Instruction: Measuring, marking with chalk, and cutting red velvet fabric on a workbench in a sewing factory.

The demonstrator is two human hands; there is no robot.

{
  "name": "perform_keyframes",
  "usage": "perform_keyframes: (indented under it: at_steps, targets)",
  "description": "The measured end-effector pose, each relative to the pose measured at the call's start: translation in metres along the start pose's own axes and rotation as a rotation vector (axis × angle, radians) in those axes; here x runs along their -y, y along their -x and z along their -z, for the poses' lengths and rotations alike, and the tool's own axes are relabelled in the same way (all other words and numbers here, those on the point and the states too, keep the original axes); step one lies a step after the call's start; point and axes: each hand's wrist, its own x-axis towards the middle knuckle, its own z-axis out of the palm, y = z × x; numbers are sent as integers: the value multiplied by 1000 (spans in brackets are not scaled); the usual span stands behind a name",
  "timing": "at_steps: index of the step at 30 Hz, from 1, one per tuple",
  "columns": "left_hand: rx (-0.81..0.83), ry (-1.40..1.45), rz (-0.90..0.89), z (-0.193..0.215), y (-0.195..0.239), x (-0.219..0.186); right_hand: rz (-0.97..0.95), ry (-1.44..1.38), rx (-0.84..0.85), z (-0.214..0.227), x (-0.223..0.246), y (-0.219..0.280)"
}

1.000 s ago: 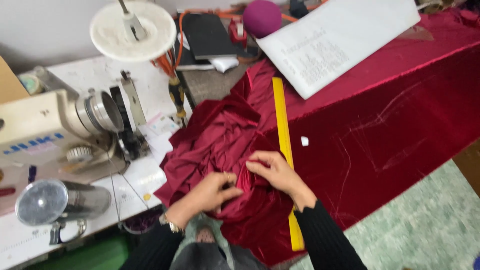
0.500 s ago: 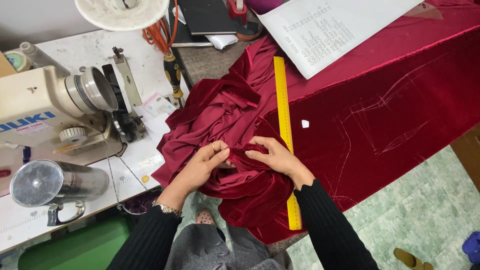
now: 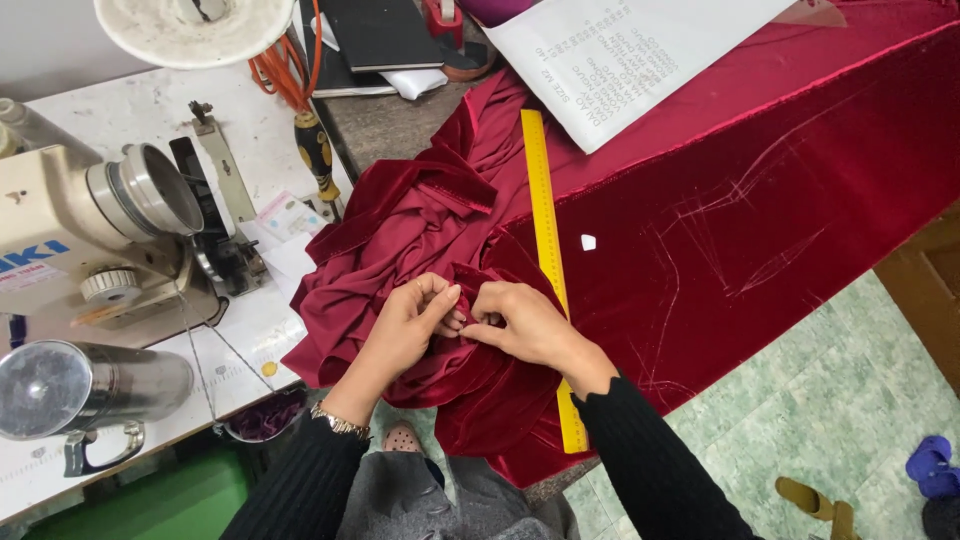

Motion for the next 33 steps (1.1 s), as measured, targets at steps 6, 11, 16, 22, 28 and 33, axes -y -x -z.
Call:
perform_keyframes:
  at_steps: [6, 11, 16, 22, 28, 33]
  targets:
    - [147, -458, -29, -3, 25, -18, -161, -275, -102, 4, -28, 5]
    - [265, -766, -79, -15, 35, -20, -326, -656, -239, 4, -18, 3]
    - [304, -921, -105, -18, 36, 3, -523, -1255, -384, -7, -57, 2]
    - [10, -882, -353, -32, 40, -3, -574, -1343, -434, -13, -46, 2]
    - [-185, -849, -238, -50, 28, -13, -480, -1166, -299, -7, -21, 1]
    - [-239, -919, -104, -44, 13, 14, -487, -1011, -270, -11, -20, 7]
